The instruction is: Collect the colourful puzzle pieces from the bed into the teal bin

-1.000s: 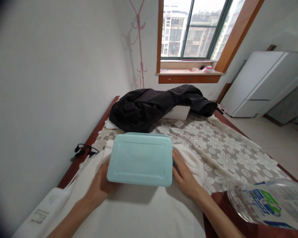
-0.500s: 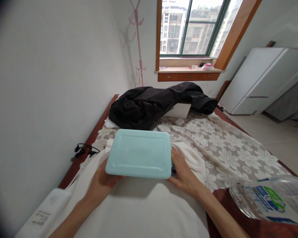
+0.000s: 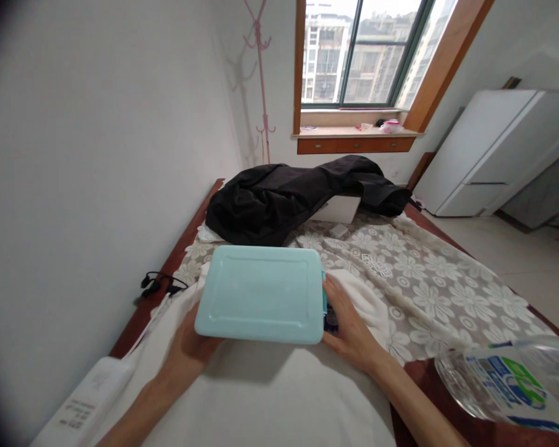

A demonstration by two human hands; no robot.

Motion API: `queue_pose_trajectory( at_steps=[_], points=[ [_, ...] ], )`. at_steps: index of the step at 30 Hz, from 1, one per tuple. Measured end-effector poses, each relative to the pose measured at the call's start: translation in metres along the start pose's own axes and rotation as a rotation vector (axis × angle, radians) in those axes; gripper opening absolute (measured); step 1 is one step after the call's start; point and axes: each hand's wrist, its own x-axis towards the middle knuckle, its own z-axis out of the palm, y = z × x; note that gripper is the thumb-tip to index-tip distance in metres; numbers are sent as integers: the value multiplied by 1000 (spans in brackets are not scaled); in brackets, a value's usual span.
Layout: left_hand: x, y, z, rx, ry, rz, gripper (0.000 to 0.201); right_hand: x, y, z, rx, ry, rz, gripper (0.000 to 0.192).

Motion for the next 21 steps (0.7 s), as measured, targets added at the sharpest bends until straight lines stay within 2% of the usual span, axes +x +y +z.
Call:
queue_pose_trajectory(
  at_steps=[4,6,9,12,13,15,21],
  points=[
    [2,8,0,-191,27,-110,43,-6,5,1,38,49,30,115],
    [2,12,-2,-253,53,-201,46,-7,6,-1,67,75,13,110],
    [3,14,-4,-271,74,-285,50,-4,2,-5,79,175,-5,85],
    [1,11,-5,-255,93,-317,52,1,-3,-10,22,258,10,45],
    [1,10,-5,-261,102,-319,51,3,-4,-11,2,252,17,35],
    [0,9,-4,-290,107,-316,49,4,-6,-13,-23,191,19,26],
    [-1,5,-2,-317,151,-297,53,2,-10,-13,-71,38,-37,31]
  ],
)
